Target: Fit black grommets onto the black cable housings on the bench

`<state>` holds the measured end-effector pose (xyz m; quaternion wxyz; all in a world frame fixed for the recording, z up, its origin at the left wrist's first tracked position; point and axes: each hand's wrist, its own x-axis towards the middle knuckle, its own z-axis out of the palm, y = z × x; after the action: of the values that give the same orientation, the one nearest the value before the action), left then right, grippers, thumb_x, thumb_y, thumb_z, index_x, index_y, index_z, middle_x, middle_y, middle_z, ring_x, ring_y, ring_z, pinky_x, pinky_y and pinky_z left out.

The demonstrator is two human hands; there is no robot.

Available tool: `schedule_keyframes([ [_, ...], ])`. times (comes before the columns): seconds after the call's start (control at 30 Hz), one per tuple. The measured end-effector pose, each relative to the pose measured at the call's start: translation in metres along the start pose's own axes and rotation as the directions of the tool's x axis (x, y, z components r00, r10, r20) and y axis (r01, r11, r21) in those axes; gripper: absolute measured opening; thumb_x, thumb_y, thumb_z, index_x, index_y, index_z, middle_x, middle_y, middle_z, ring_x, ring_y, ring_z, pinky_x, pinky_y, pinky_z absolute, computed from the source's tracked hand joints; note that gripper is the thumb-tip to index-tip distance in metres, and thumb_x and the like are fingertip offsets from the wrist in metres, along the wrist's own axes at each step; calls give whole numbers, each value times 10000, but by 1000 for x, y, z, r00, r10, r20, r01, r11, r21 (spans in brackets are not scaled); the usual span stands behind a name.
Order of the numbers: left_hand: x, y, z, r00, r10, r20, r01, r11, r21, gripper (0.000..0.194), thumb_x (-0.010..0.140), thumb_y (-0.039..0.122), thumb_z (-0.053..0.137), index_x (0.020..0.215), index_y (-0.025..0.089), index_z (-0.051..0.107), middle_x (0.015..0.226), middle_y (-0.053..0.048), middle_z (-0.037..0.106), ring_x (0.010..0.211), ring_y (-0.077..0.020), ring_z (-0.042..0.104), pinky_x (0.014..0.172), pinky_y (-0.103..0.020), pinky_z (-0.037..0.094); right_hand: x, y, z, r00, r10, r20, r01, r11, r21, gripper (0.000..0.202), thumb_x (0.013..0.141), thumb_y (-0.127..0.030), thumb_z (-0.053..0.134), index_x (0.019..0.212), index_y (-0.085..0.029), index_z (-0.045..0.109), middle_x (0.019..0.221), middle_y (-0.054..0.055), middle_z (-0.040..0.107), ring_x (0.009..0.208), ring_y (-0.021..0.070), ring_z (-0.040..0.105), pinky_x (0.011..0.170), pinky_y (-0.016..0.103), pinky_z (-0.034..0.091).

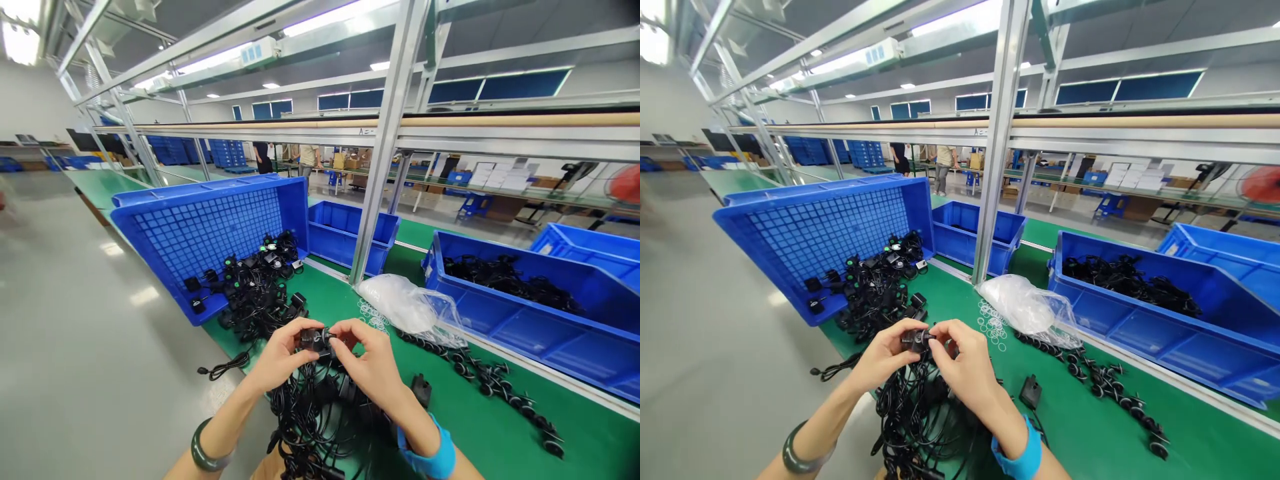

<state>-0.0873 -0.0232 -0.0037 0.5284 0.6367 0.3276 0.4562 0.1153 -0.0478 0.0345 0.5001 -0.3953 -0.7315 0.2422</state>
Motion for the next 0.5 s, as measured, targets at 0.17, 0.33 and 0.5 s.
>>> schedule_keyframes([
  [0.17,-11,-6,-2,1000,-15,-27,13,999,-49,424,753,238,804,1165,275,711,1060,-63,670,977,-236,624,854,-331,513,-8,-2,10,979,-174,105,190,967,-170,125,938,-129,536,974,-201,631,892,40,678,734,159,615,657,275,481],
  [0.33,-17,-11,-3,999,12,-31,-13,1000,-20,448,746,178,788,1172,296,718,1100,-57,657,1026,-237,615,879,-321,506,-9,-2,15,968,-215,129,239,947,-213,140,945,-103,534,997,-207,613,907,40,678,753,164,630,666,272,490],
  [0.5,-24,-14,-5,999,26,-39,-25,999,27,466,764,136,743,1207,273,699,1138,-59,635,1060,-234,603,889,-317,508,-10,0,19,951,-241,195,290,915,-281,143,958,-102,518,995,-204,610,903,51,669,747,179,634,665,285,497],
])
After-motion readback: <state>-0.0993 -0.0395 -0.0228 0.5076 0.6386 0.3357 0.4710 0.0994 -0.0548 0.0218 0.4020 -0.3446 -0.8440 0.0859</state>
